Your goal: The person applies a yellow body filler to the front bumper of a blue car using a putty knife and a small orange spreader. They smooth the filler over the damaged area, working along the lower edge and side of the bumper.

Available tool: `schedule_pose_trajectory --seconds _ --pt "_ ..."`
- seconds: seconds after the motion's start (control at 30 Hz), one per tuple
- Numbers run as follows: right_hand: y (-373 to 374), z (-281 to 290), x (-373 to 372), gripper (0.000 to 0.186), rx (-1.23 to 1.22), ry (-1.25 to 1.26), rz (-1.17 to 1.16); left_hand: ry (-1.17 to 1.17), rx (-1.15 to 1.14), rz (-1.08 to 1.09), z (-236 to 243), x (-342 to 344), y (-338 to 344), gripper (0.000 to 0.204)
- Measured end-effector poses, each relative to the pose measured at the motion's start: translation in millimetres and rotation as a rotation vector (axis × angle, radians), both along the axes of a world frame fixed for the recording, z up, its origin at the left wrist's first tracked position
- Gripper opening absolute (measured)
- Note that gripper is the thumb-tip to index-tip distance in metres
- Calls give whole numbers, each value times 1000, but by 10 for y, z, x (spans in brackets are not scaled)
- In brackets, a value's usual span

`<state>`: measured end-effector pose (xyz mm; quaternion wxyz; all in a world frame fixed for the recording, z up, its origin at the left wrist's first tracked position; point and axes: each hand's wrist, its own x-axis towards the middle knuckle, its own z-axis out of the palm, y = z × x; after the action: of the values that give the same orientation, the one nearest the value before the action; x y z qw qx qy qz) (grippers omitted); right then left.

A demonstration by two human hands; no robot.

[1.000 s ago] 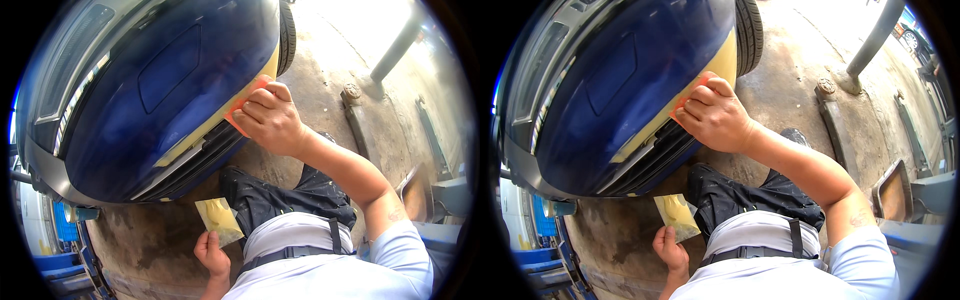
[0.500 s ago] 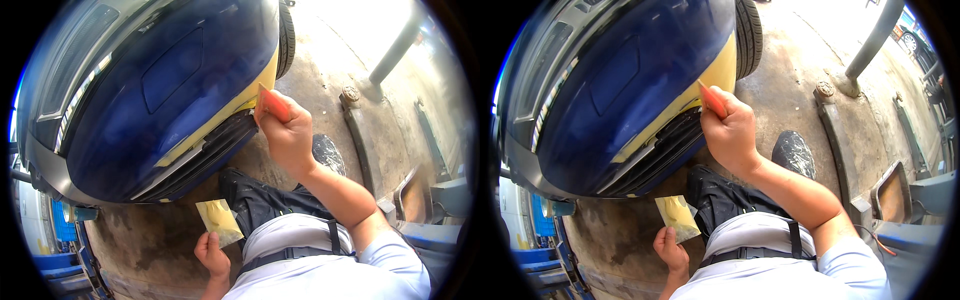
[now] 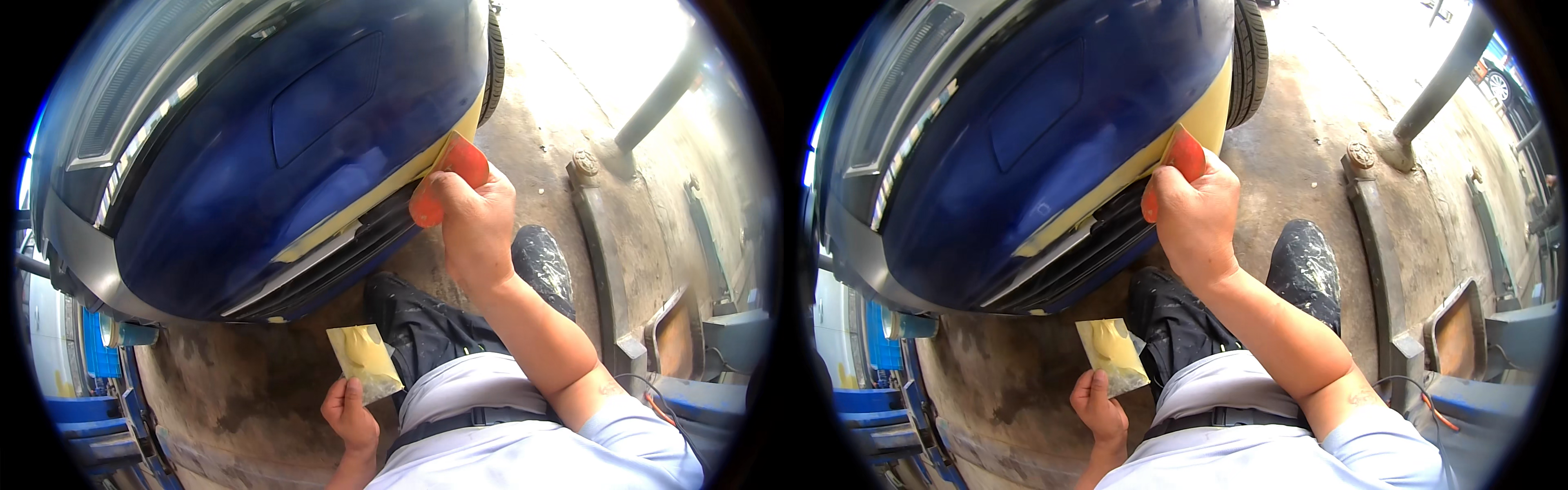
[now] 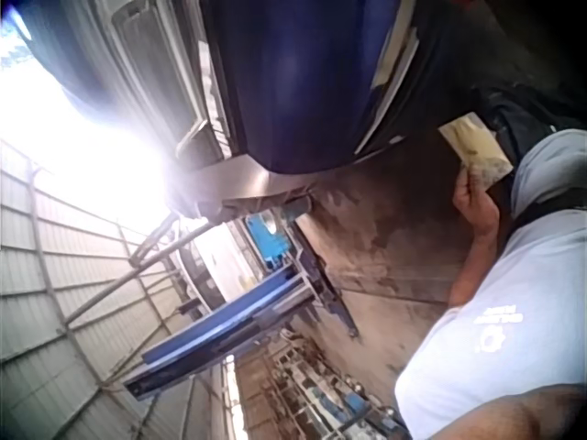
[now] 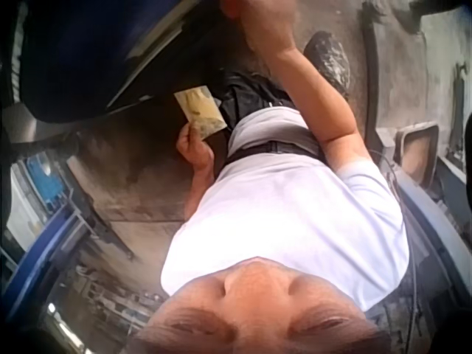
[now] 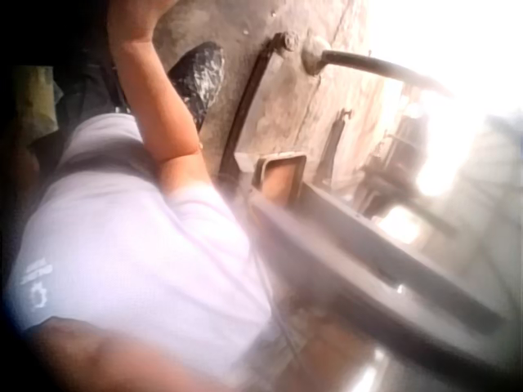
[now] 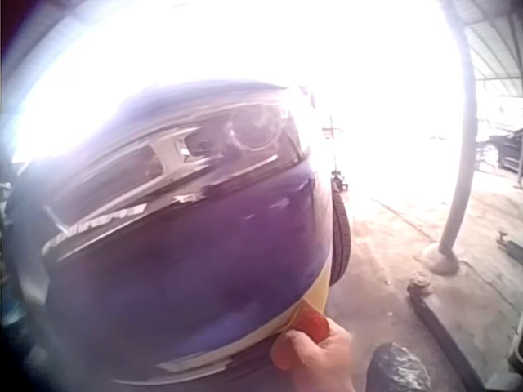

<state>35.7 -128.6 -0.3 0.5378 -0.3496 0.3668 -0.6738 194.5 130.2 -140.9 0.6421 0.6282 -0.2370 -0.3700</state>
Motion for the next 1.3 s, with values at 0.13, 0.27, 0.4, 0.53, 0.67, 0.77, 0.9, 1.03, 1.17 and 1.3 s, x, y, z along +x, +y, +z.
schedule_pose_trajectory --seconds 0.13,0.27,0.4,0.53,0.67,0.77,0.9,1.03,1.17,1.3 --pt "34 -9 66 16 32 -18 -11 13 -1 -19 3 21 1 16" --pt "147 -67 276 10 -81 159 -78 10 -9 -29 23 16 -36 17" --pt "379 -155 478 12 -285 547 -29 -10 -27 -42 47 32 -58 15" --pt "459 -271 313 7 -294 401 21 5 -28 72 191 -65 -139 17" --pt "197 -269 -105 7 -155 283 27 18 -44 78 99 -9 -25 11" --pt "2 -263 -220 7 -184 284 8 72 -61 49 -7 41 38 11" --pt "-32 -269 -115 16 -222 418 -61 121 -66 37 14 -5 56 13" --pt "35 -289 -130 14 -240 427 -70 91 -74 70 108 -46 -7 15" --pt "27 -265 -122 11 -185 399 -139 68 -45 77 49 -13 13 15" --pt "56 -259 40 16 -265 515 -213 83 -28 58 46 -36 24 13"
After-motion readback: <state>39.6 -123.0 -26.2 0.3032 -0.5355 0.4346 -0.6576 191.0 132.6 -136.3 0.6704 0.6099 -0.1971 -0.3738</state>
